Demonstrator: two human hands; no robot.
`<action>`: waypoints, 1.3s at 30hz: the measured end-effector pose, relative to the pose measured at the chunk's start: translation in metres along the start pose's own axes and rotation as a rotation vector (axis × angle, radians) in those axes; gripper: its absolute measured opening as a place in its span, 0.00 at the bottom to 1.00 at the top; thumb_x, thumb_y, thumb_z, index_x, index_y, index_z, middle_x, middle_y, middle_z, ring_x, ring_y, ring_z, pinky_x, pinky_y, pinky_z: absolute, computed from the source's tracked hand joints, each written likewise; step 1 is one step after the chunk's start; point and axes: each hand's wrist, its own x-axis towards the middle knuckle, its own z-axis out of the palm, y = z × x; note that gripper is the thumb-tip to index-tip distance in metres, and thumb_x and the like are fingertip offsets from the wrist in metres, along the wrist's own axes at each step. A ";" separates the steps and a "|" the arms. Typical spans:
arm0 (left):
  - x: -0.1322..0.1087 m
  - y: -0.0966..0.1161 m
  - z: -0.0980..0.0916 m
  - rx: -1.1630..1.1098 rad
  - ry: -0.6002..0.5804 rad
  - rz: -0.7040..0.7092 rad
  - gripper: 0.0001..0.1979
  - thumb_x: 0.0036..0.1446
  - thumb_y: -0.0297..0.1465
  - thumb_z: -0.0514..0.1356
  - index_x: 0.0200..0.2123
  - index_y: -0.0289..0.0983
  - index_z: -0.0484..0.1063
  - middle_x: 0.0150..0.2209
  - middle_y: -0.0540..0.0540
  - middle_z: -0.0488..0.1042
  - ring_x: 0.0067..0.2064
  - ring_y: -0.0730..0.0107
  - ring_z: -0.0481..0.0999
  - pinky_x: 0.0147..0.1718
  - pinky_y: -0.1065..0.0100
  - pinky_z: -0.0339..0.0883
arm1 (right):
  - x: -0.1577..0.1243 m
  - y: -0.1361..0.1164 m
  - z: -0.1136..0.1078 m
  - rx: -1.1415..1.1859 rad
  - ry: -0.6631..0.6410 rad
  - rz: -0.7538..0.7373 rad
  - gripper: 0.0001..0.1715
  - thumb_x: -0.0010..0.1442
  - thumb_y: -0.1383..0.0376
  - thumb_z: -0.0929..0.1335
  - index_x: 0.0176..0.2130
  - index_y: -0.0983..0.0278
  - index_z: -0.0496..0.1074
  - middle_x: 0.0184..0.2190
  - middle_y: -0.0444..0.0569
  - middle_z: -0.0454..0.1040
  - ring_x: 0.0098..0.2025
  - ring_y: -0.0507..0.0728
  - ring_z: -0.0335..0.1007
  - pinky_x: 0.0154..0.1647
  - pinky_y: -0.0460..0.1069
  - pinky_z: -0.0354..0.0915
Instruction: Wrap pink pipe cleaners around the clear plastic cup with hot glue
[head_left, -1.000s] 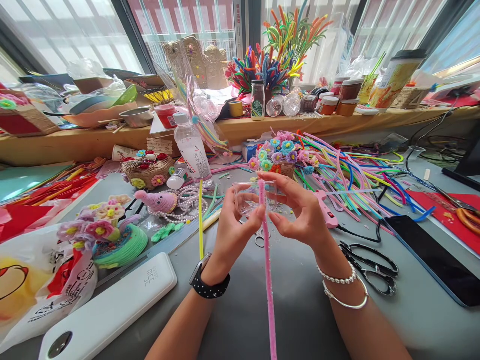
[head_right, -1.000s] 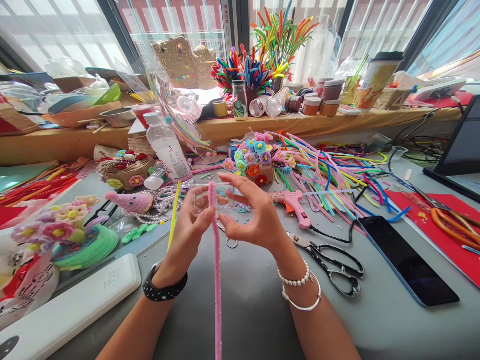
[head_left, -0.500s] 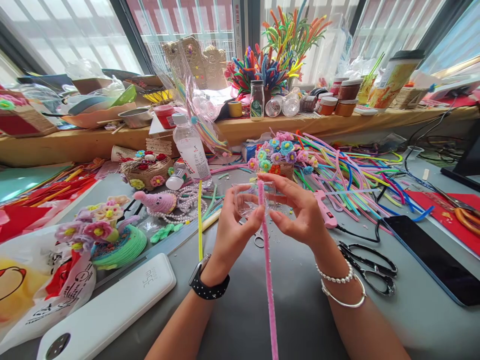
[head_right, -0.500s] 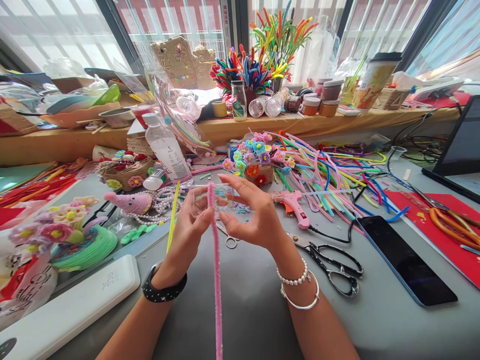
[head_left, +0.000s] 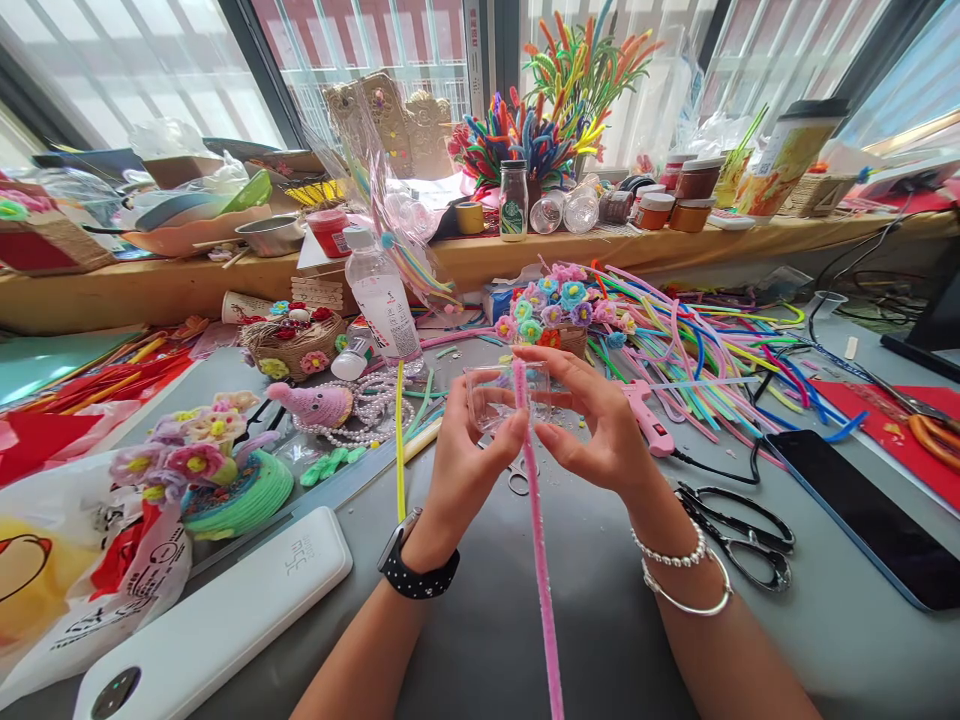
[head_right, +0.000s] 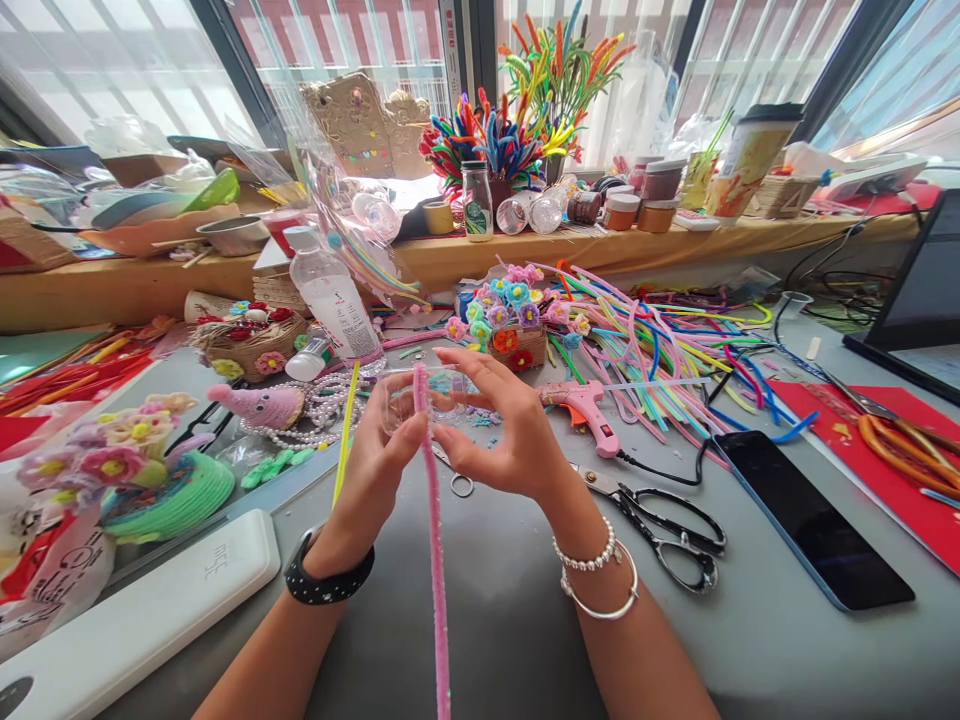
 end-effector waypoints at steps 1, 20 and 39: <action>0.000 0.000 0.000 -0.002 0.004 0.000 0.23 0.49 0.43 0.61 0.44 0.38 0.61 0.34 0.47 0.72 0.32 0.70 0.72 0.31 0.69 0.65 | 0.000 0.000 0.000 -0.007 0.006 -0.001 0.31 0.51 0.65 0.68 0.55 0.58 0.62 0.54 0.52 0.64 0.57 0.61 0.61 0.48 0.55 0.72; 0.000 0.001 0.002 0.013 0.008 -0.012 0.23 0.49 0.43 0.61 0.44 0.38 0.60 0.33 0.47 0.72 0.32 0.69 0.72 0.31 0.69 0.66 | 0.000 -0.003 0.006 -0.159 0.118 -0.058 0.30 0.46 0.70 0.66 0.51 0.60 0.66 0.50 0.53 0.68 0.51 0.61 0.67 0.42 0.54 0.76; -0.001 -0.002 0.000 -0.002 -0.005 0.017 0.23 0.50 0.43 0.59 0.45 0.37 0.61 0.35 0.46 0.72 0.34 0.69 0.72 0.32 0.69 0.65 | 0.000 0.005 0.004 -0.104 0.097 -0.053 0.21 0.63 0.66 0.57 0.54 0.61 0.65 0.52 0.52 0.68 0.55 0.58 0.64 0.50 0.56 0.70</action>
